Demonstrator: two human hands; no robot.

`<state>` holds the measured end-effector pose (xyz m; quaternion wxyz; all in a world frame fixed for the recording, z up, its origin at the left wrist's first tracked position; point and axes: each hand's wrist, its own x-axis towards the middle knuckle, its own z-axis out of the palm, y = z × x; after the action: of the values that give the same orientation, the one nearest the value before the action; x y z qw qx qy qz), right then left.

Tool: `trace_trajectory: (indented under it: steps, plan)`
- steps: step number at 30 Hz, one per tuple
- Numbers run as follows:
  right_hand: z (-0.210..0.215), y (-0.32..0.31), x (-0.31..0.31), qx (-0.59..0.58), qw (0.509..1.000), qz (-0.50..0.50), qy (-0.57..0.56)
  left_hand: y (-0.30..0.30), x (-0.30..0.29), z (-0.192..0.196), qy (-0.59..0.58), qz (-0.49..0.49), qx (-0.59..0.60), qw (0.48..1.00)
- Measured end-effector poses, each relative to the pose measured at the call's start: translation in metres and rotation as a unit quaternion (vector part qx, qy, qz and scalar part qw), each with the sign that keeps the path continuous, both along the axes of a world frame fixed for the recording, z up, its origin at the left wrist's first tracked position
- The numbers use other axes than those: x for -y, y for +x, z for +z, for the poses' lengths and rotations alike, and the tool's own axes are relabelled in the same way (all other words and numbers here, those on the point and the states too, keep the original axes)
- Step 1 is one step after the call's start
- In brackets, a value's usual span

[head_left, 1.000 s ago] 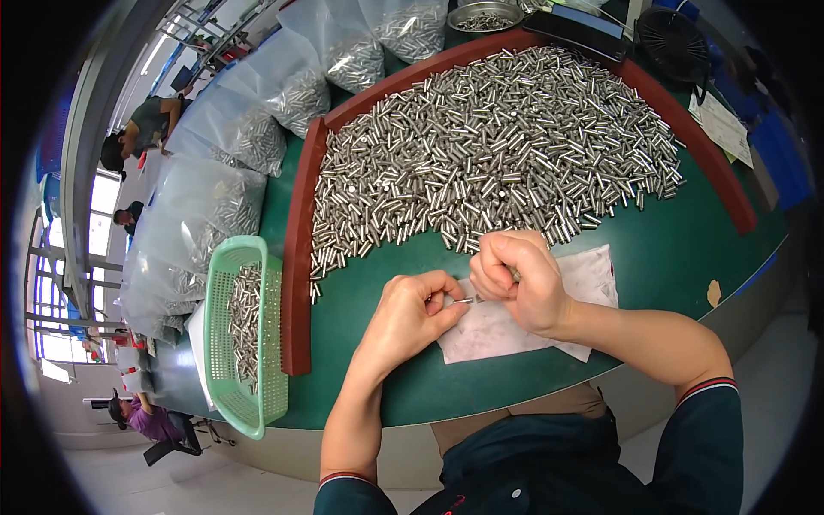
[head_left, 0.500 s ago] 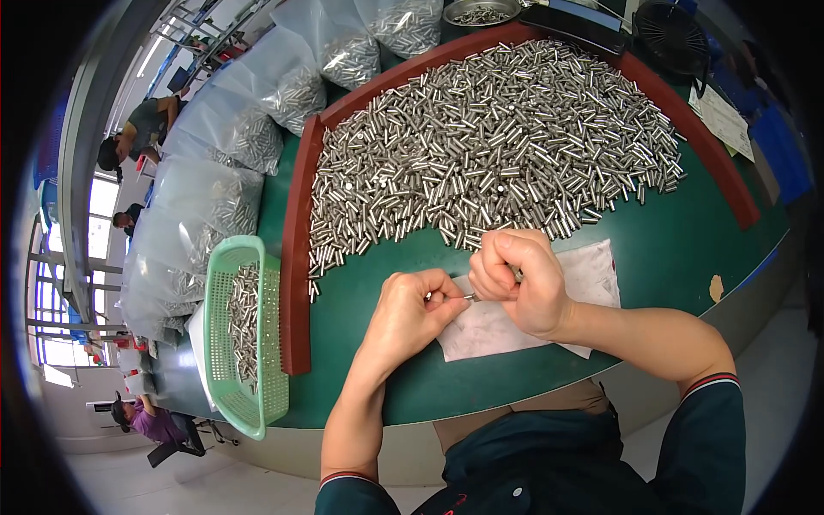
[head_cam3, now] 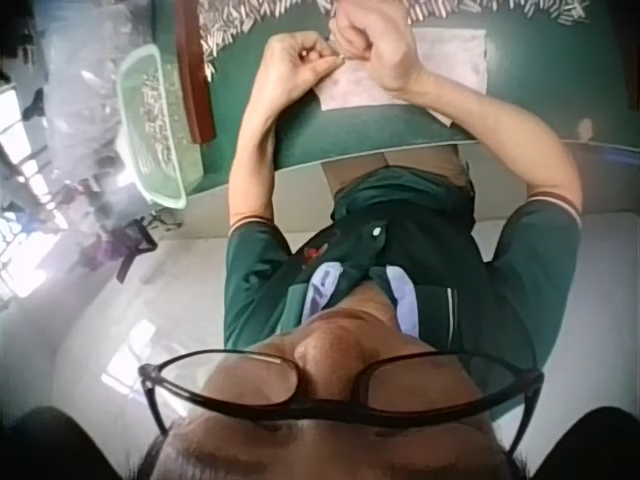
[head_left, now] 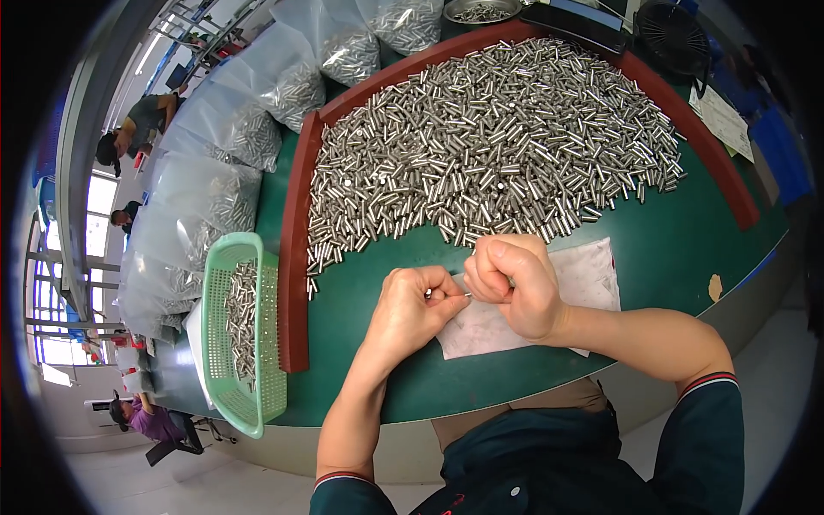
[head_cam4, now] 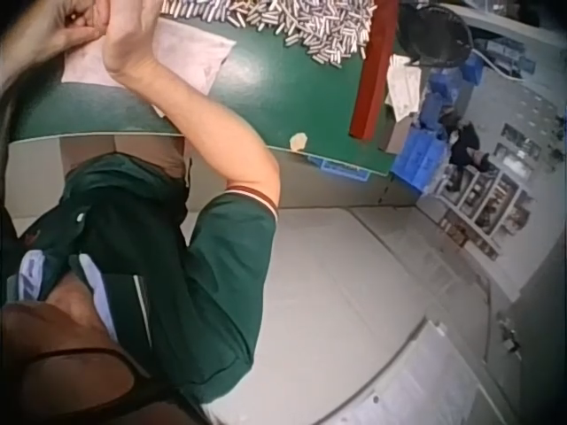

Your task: Inspecting and cleaning small metal industrial components at a manufacturing workstation.

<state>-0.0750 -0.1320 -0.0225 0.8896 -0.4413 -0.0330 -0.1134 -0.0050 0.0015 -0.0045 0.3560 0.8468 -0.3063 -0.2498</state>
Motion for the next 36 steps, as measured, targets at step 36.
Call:
trace_trajectory:
  steps: [36]
  plan:
    - [0.007,0.002,0.002,-0.021,0.999,0.030,0.002,0.031,-0.015,-0.002,-0.370,0.155,-0.519,0.755]
